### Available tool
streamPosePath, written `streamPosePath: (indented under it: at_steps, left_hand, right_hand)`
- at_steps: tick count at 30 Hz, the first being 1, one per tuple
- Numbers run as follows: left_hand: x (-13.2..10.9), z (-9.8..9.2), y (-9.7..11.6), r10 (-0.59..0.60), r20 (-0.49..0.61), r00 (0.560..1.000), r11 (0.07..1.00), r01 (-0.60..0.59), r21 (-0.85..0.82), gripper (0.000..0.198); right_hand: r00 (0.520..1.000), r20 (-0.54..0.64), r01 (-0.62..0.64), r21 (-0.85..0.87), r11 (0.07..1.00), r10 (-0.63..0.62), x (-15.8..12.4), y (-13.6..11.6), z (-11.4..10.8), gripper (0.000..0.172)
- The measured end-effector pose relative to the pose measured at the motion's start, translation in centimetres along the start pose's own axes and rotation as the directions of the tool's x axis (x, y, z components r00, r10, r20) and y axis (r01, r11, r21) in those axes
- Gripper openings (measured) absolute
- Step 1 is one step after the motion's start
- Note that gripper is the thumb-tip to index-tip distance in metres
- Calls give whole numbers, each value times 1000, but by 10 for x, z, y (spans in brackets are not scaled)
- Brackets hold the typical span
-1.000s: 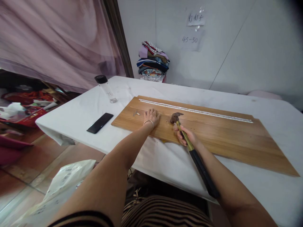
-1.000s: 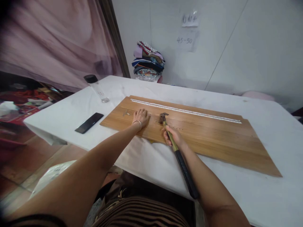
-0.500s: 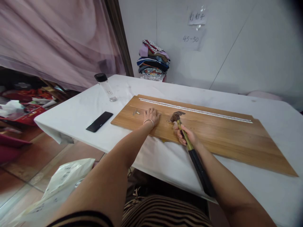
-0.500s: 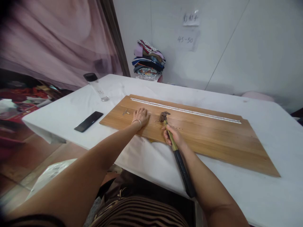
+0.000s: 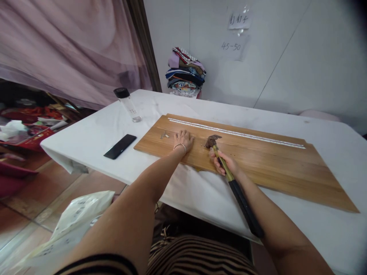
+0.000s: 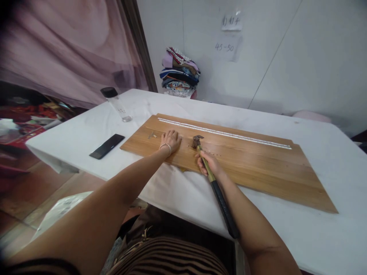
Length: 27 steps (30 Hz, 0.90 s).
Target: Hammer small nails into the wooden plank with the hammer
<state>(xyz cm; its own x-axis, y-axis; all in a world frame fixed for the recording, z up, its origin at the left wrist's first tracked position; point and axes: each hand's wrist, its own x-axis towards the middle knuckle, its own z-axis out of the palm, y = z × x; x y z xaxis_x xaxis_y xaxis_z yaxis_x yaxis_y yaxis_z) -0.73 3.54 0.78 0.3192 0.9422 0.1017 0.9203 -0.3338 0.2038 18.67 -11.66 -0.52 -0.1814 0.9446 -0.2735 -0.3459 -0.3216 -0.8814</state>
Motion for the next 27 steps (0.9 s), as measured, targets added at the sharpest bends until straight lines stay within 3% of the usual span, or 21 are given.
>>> streamPosePath:
  at_steps: [27]
  left_hand:
    - [3, 5, -2, 5, -28, 1000, 1000, -5, 8, 37]
  right_hand:
    - [998, -23, 58, 11, 998, -57, -1, -1, 2, 36]
